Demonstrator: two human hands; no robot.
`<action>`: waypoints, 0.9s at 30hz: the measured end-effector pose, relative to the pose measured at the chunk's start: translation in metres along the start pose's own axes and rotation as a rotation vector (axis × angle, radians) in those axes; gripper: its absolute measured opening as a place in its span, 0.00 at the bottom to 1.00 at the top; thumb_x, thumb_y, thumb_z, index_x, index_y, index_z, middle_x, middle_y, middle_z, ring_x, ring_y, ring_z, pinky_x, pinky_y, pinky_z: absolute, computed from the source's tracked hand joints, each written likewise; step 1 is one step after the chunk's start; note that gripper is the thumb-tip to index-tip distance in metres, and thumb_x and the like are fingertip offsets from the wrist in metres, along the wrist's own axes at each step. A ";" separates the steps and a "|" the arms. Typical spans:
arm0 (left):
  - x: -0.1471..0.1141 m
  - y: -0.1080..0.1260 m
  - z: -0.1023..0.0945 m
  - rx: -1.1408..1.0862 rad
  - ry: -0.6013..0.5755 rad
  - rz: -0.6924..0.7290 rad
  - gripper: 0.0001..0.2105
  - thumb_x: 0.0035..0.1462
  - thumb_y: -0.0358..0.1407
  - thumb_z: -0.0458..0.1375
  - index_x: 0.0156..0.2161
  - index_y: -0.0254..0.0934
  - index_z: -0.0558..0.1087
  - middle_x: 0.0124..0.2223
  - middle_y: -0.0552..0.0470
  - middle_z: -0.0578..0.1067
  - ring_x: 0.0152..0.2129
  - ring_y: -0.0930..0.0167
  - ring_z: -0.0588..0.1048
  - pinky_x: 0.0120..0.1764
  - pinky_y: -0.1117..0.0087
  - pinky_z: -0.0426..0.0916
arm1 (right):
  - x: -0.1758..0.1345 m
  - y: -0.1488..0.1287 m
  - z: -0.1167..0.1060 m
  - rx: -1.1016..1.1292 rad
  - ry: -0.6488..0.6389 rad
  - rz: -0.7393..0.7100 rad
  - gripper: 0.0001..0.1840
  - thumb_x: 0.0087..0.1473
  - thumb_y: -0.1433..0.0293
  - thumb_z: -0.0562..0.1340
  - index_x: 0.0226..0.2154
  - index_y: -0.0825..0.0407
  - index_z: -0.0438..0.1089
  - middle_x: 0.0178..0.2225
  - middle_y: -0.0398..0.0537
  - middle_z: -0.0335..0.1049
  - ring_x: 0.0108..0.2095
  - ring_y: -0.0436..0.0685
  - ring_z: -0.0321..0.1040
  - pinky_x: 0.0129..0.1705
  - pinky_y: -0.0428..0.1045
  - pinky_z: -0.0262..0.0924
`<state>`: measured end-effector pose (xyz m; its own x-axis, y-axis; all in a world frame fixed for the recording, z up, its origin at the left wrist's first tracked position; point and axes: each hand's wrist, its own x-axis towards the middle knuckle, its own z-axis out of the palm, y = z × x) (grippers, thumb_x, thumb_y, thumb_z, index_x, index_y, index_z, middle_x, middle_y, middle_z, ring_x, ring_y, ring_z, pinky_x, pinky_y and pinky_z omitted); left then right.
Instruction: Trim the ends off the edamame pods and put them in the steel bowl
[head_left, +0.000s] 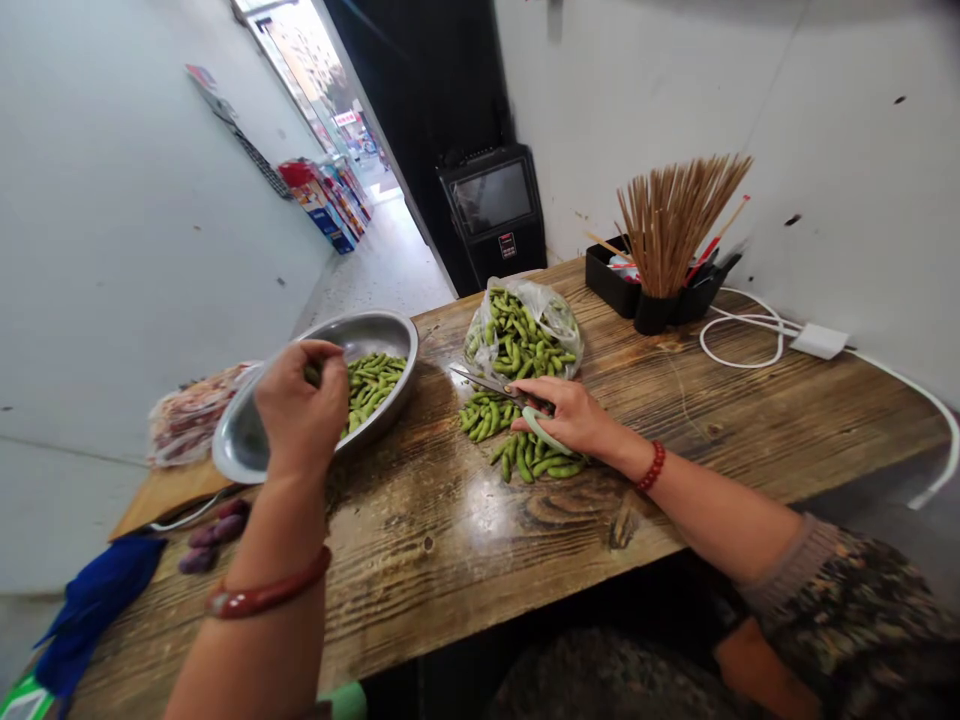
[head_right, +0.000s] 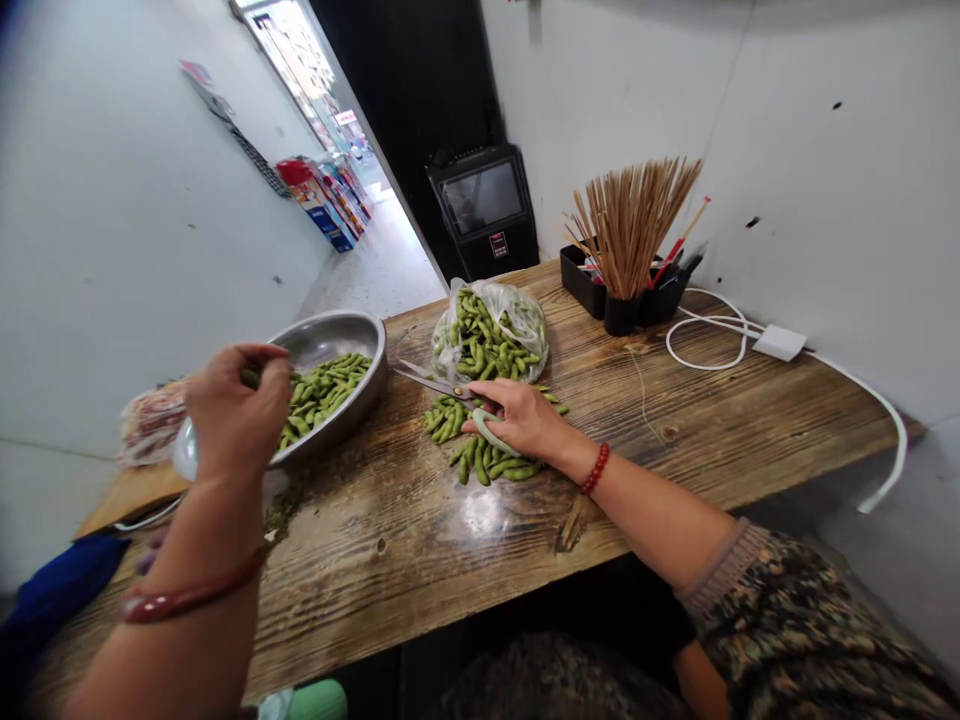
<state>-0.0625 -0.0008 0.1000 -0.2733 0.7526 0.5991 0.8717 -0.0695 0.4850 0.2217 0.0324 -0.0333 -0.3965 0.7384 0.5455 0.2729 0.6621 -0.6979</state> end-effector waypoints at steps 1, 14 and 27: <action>0.009 -0.005 -0.005 0.148 -0.010 0.090 0.06 0.57 0.35 0.55 0.39 0.37 0.72 0.32 0.56 0.69 0.32 0.71 0.69 0.36 0.70 0.64 | 0.000 0.000 0.000 0.009 0.006 0.006 0.26 0.47 0.62 0.69 0.49 0.53 0.71 0.39 0.51 0.74 0.30 0.51 0.68 0.36 0.47 0.65; -0.090 0.049 0.081 -0.024 -0.704 0.508 0.08 0.58 0.33 0.55 0.41 0.34 0.74 0.41 0.44 0.74 0.39 0.64 0.72 0.43 0.62 0.67 | 0.015 0.006 -0.009 0.251 0.245 0.302 0.29 0.44 0.59 0.70 0.48 0.55 0.72 0.39 0.48 0.76 0.37 0.55 0.72 0.42 0.49 0.67; -0.127 0.084 0.123 0.135 -0.823 0.805 0.13 0.60 0.27 0.50 0.47 0.33 0.73 0.44 0.40 0.75 0.42 0.59 0.70 0.45 0.58 0.64 | 0.017 0.002 -0.010 0.297 0.271 0.297 0.27 0.44 0.61 0.69 0.47 0.55 0.73 0.40 0.48 0.75 0.38 0.54 0.71 0.42 0.48 0.67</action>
<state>0.0953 -0.0219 -0.0135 0.6844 0.7243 0.0836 0.7230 -0.6890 0.0504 0.2246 0.0474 -0.0212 -0.0868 0.9223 0.3766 0.0624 0.3823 -0.9219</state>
